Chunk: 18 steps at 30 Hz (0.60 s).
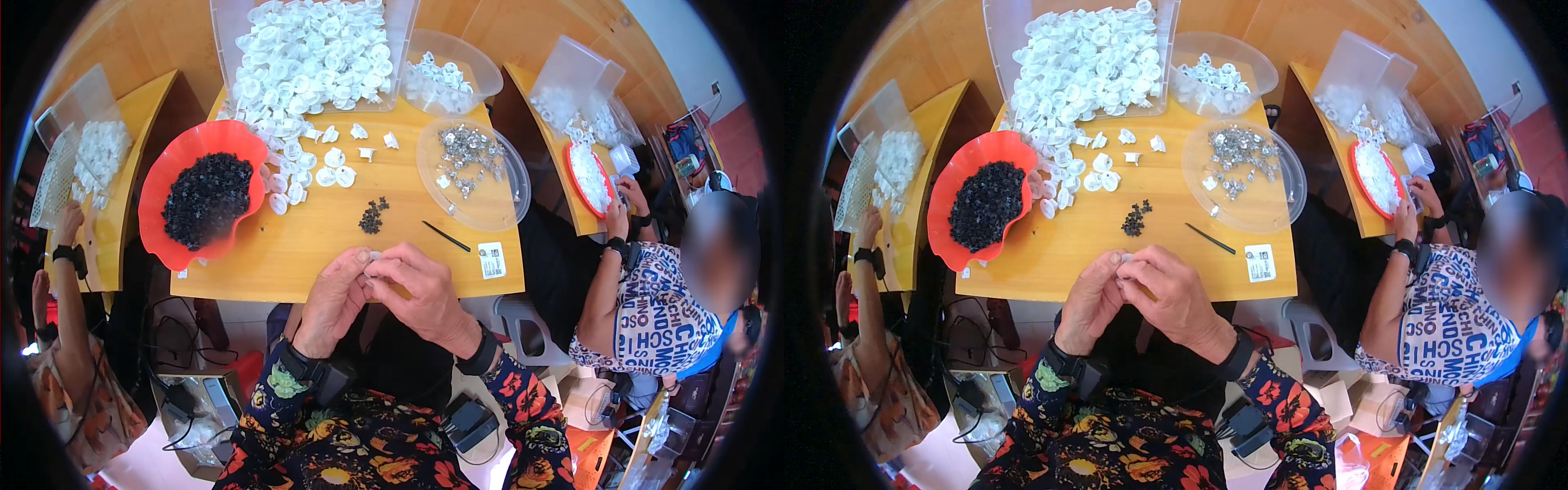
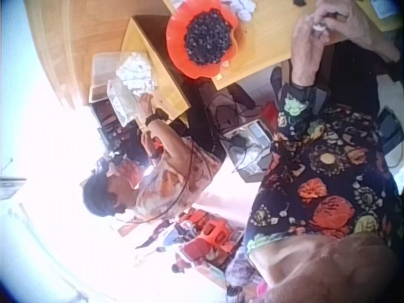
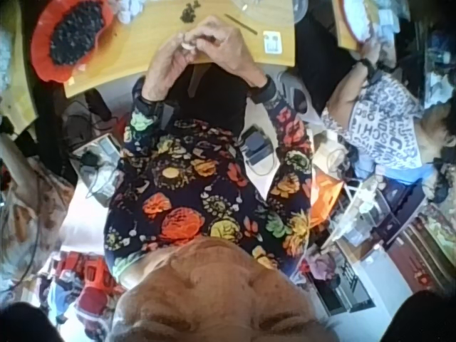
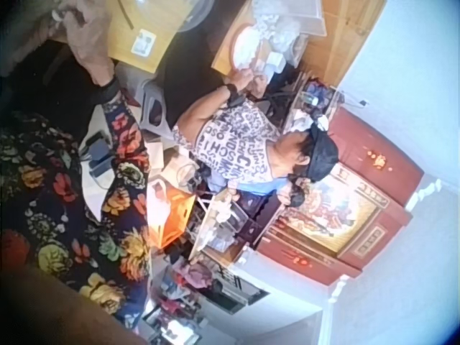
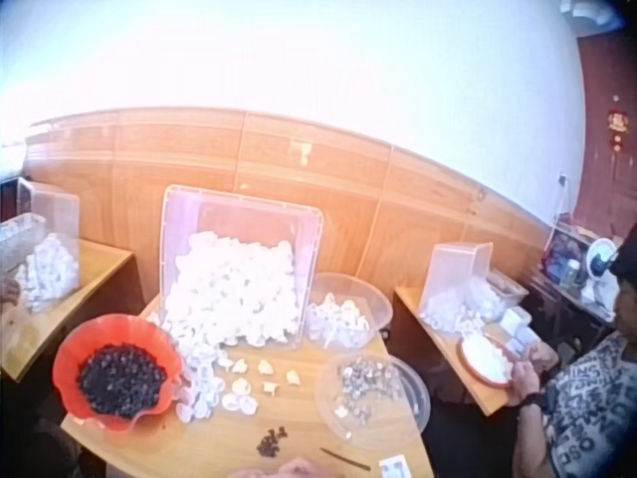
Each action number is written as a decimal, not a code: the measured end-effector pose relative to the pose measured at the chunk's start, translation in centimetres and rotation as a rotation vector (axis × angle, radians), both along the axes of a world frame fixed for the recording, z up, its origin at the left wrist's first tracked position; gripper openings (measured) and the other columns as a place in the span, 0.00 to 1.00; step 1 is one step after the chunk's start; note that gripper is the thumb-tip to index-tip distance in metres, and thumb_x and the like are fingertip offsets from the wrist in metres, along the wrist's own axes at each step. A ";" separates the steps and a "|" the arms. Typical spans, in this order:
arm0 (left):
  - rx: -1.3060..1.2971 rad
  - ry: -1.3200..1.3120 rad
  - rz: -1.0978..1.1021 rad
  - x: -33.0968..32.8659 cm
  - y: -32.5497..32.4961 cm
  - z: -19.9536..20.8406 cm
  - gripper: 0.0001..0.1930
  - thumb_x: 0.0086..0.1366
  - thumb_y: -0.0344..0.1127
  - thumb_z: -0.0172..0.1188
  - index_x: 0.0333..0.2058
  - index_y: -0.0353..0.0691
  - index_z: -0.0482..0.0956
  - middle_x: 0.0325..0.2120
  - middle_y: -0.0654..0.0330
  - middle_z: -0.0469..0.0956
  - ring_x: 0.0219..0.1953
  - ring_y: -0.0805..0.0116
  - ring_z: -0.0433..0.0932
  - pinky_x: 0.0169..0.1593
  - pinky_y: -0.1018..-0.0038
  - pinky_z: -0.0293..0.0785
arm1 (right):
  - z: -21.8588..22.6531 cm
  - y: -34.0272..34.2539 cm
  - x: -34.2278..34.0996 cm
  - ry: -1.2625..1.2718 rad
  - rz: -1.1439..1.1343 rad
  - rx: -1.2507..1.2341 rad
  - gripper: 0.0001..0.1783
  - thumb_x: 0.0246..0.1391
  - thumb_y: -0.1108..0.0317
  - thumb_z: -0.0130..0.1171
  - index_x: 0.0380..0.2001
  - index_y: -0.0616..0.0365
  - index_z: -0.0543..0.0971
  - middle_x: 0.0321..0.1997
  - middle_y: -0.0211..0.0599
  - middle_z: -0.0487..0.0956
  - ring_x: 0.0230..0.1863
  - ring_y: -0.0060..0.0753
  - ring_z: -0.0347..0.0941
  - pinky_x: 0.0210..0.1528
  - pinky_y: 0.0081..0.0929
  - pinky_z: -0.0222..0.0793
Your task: Assembling small black pins and metal clips into white plastic bases at a workbench.
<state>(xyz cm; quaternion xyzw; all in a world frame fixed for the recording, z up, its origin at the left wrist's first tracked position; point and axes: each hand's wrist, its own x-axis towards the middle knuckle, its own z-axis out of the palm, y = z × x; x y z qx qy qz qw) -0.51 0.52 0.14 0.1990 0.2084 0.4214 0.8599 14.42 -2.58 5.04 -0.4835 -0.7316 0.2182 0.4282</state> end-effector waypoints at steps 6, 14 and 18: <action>0.032 0.022 0.022 0.2 -0.1 -0.3 0.11 0.69 0.36 0.50 0.42 0.35 0.73 0.36 0.58 0.77 0.37 0.70 0.78 0.41 0.73 0.77 | -0.2 -0.2 -0.3 -0.083 -0.071 0.045 0.07 0.47 0.76 0.60 0.32 0.59 0.75 0.32 0.38 0.75 0.34 0.43 0.74 0.34 0.34 0.70; 0.028 0.007 0.013 0.1 -0.2 -0.6 0.11 0.69 0.37 0.50 0.42 0.36 0.72 0.35 0.60 0.77 0.34 0.73 0.76 0.37 0.76 0.75 | -1.1 -0.4 -0.3 0.024 -0.106 0.046 0.08 0.47 0.78 0.59 0.32 0.59 0.76 0.33 0.38 0.74 0.33 0.41 0.74 0.33 0.31 0.71; 0.023 -0.017 0.009 0.1 -0.2 -0.5 0.11 0.69 0.38 0.50 0.43 0.36 0.72 0.35 0.60 0.76 0.33 0.74 0.76 0.36 0.77 0.75 | -1.7 -0.6 -0.4 0.172 -0.152 -0.040 0.07 0.48 0.80 0.59 0.32 0.60 0.78 0.34 0.37 0.73 0.32 0.34 0.75 0.31 0.26 0.71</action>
